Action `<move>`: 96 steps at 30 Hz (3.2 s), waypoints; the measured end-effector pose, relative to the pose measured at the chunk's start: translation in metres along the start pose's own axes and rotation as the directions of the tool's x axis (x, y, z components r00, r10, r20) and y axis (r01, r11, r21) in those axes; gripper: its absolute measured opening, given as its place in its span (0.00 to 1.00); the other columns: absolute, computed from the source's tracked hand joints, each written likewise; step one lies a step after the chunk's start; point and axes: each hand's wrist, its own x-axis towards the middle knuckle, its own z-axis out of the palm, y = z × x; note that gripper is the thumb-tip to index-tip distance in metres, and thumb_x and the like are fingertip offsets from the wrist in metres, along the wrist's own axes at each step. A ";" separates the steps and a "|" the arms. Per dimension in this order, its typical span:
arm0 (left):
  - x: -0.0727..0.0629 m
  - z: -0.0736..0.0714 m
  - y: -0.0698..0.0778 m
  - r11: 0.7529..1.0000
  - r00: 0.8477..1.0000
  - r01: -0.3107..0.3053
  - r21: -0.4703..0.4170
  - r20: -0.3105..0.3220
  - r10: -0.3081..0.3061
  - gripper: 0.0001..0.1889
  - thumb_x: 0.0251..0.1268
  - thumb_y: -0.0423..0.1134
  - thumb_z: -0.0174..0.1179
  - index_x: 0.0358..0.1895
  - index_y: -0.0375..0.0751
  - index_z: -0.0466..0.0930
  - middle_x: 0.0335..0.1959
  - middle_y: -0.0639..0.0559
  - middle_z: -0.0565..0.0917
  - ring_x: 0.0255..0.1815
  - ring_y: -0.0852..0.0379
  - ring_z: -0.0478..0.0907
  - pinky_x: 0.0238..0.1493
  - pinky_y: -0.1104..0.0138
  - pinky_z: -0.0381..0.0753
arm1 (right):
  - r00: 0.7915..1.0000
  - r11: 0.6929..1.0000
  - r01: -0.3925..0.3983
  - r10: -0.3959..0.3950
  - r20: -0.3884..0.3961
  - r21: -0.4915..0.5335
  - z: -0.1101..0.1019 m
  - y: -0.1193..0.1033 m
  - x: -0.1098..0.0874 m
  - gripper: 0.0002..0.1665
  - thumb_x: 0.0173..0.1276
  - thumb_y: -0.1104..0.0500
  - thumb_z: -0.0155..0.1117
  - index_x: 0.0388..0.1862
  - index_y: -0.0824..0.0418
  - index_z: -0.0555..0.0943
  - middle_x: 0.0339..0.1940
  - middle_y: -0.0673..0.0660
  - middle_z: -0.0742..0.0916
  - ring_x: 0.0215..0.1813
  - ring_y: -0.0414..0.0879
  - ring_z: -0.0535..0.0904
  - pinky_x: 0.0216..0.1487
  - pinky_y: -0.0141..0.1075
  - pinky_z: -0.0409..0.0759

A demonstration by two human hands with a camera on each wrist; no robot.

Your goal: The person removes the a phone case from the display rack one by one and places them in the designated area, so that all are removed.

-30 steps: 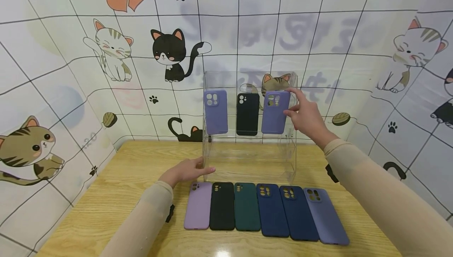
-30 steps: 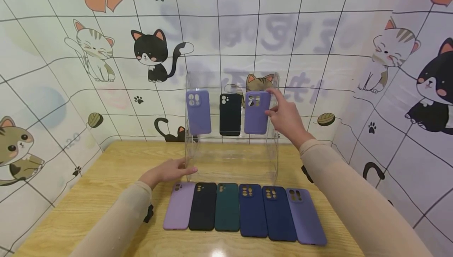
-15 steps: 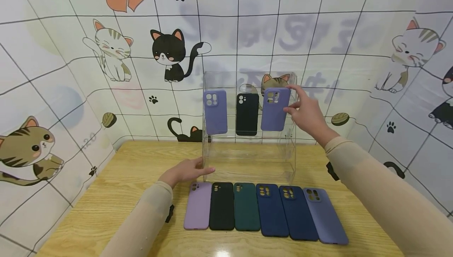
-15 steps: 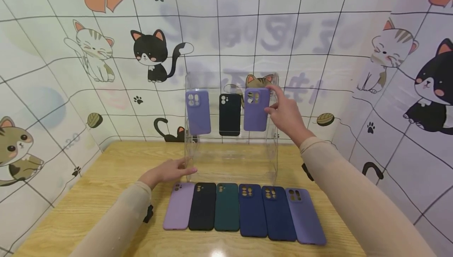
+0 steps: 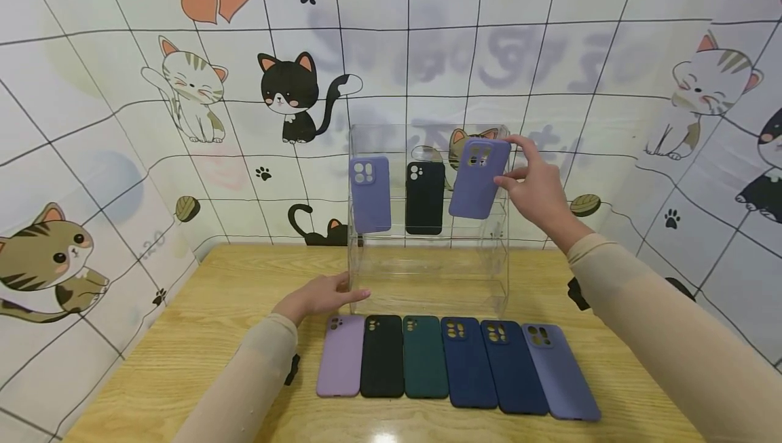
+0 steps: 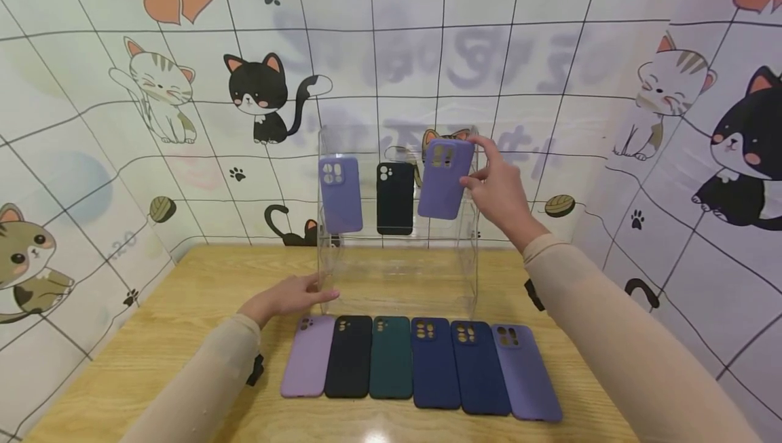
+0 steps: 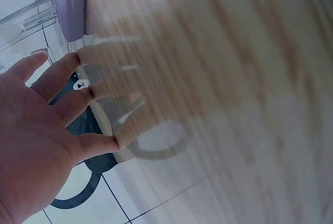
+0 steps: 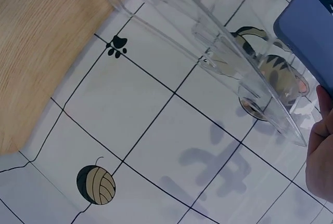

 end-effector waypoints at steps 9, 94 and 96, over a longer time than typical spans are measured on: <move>0.003 0.001 -0.004 1.000 1.000 -0.012 0.005 0.002 0.012 0.60 0.60 0.88 0.49 0.88 0.52 0.53 0.80 0.44 0.74 0.82 0.36 0.68 0.80 0.38 0.68 | 0.999 1.000 0.011 -0.011 0.037 0.011 -0.007 -0.005 -0.005 0.46 0.79 0.61 0.67 0.87 0.39 0.57 0.49 0.72 0.92 0.47 0.66 0.90 0.34 0.45 0.74; 0.000 0.000 0.001 1.000 1.000 -0.018 0.010 0.009 0.018 0.61 0.61 0.88 0.48 0.88 0.48 0.53 0.80 0.42 0.73 0.82 0.35 0.68 0.79 0.37 0.67 | 0.516 0.859 -0.487 0.430 0.740 -0.160 -0.071 0.217 -0.172 0.45 0.71 0.61 0.72 0.80 0.71 0.61 0.25 0.55 0.89 0.17 0.35 0.62 0.21 0.27 0.63; 0.000 0.000 0.000 1.000 1.000 -0.012 0.004 0.012 0.011 0.62 0.61 0.88 0.48 0.88 0.48 0.52 0.80 0.42 0.73 0.83 0.35 0.67 0.80 0.37 0.67 | 0.512 0.862 -0.483 0.423 0.747 -0.157 -0.072 0.217 -0.172 0.46 0.72 0.60 0.71 0.80 0.73 0.60 0.26 0.57 0.91 0.17 0.35 0.62 0.21 0.27 0.62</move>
